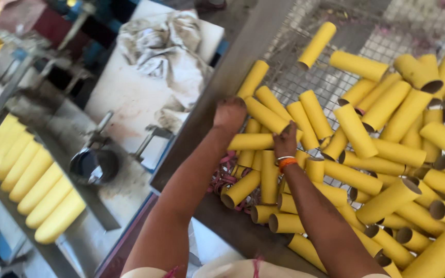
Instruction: The person repeatedly picks yellow cylindrical objects from a wire mesh tray and places them onto a conveyor belt. The person handles the cylinders one at a time or in small groups, moving them from the tray to the belt throughout the clip.
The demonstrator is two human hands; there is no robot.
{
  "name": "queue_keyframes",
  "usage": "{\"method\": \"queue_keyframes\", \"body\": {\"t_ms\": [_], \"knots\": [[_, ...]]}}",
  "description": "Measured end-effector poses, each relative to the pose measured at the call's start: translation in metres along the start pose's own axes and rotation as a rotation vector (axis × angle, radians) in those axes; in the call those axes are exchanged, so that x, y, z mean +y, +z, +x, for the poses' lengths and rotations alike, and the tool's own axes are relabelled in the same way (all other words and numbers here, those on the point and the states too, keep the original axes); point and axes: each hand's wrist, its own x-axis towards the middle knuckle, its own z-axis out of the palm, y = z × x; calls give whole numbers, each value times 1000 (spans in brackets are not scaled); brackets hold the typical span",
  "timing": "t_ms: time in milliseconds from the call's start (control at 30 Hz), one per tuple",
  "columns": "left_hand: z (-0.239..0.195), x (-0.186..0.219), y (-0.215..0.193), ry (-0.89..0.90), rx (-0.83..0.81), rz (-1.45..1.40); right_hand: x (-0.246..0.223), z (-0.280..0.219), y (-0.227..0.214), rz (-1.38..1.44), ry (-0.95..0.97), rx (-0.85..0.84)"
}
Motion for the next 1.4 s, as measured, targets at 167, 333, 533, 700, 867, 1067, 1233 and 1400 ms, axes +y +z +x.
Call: {"method": "queue_keyframes", "body": {"t_ms": [167,333,533,700,867,1067,1233,1400], "knots": [[-80,-8,-103,-54,7,-164,-11,-8,-14,-134,-153,129],[-196,-25,-214,-271,469,-573,-39,-20,-33,-66,-130,162],[-366,-52,-267,-605,877,-798,-135,-20,-76,529,-358,-73],[-503,-98,-246,-1010,1128,-752,-264,-72,-85,530,-430,-249],[-559,-169,-190,-1219,1046,-610,-345,-155,-32,685,-481,-497],[-551,-216,-145,-1371,690,-369,-372,-240,50,640,-500,-745],[-566,-207,-164,-1358,667,-146,-376,-294,103,529,-394,-906],[-593,-181,-214,-1154,928,-390,-386,-320,152,395,-417,-964]]}}
